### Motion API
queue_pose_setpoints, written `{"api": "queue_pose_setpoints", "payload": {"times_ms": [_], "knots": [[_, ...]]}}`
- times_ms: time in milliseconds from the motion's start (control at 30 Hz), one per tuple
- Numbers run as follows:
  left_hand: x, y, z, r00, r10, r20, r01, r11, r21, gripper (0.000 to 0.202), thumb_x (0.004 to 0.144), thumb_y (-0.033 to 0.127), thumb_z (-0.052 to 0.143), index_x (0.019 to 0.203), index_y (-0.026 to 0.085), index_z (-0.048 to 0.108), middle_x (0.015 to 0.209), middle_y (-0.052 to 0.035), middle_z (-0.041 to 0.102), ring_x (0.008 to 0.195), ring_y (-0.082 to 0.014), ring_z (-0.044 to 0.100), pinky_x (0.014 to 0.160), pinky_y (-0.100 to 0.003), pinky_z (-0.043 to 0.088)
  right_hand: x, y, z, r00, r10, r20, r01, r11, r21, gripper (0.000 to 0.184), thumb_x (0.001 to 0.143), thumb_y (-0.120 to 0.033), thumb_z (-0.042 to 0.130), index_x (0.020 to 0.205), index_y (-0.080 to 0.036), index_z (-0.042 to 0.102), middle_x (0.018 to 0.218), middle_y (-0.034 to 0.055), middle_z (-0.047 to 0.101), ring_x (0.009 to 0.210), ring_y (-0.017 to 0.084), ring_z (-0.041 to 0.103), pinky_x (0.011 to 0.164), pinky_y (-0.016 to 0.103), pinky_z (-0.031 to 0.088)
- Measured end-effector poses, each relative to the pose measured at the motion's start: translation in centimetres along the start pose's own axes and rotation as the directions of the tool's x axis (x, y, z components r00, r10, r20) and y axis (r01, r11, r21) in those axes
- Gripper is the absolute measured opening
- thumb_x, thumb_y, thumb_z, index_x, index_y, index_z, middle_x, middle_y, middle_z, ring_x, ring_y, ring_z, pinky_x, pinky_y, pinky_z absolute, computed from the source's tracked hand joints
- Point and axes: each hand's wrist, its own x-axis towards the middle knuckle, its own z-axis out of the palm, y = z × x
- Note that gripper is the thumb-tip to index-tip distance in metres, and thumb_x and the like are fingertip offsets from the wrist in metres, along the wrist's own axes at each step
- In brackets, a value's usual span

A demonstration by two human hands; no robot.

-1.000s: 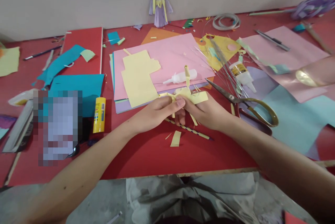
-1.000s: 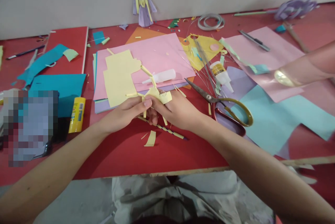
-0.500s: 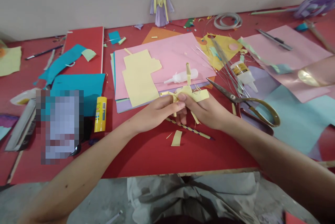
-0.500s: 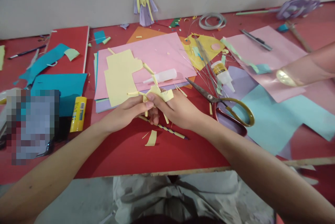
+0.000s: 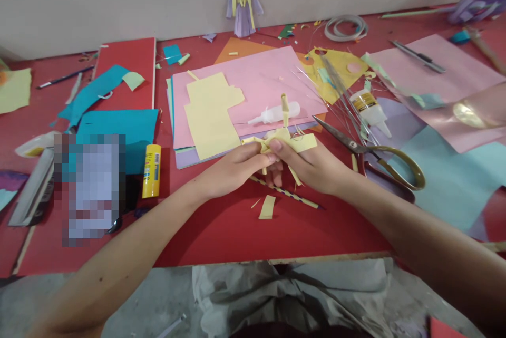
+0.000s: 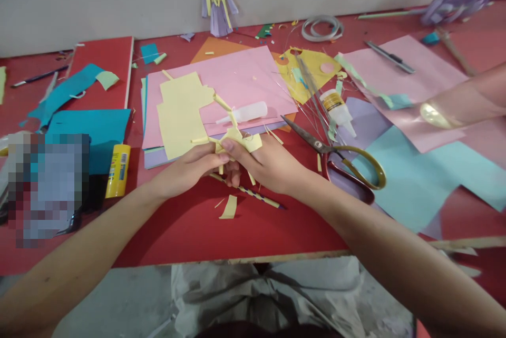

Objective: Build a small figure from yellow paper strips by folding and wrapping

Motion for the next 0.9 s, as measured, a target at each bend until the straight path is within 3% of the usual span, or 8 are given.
{"api": "queue_pose_setpoints", "payload": {"times_ms": [267, 900], "knots": [[0.03, -0.07, 0.01, 1.0, 0.013, 0.006, -0.014, 1.0, 0.013, 0.026, 0.095, 0.025, 0.041, 0.079, 0.013, 0.058, 0.076, -0.0058, 0.068, 0.074, -0.0143, 0.064, 0.074, -0.03, 0.046, 0.01, 0.06, -0.06, 1.0, -0.006, 0.009, 0.006, 0.999, -0.051, 0.047, 0.101, -0.039, 0.032, 0.069, -0.018, 0.061, 0.061, -0.0013, 0.067, 0.06, 0.01, 0.063, 0.065, 0.022, 0.044], [0.08, -0.2, 0.53, 0.995, 0.08, -0.056, -0.067, 0.978, 0.197, 0.019, 0.091, 0.012, 0.042, 0.078, 0.013, 0.056, 0.072, -0.0015, 0.066, 0.068, -0.0096, 0.063, 0.067, -0.021, 0.05, 0.04, 0.02, -0.16, 0.997, -0.075, -0.011, 0.071, 0.978, -0.195, 0.047, 0.099, -0.042, 0.036, 0.065, -0.022, 0.061, 0.063, -0.0012, 0.069, 0.067, 0.016, 0.066, 0.077, 0.03, 0.048]]}}
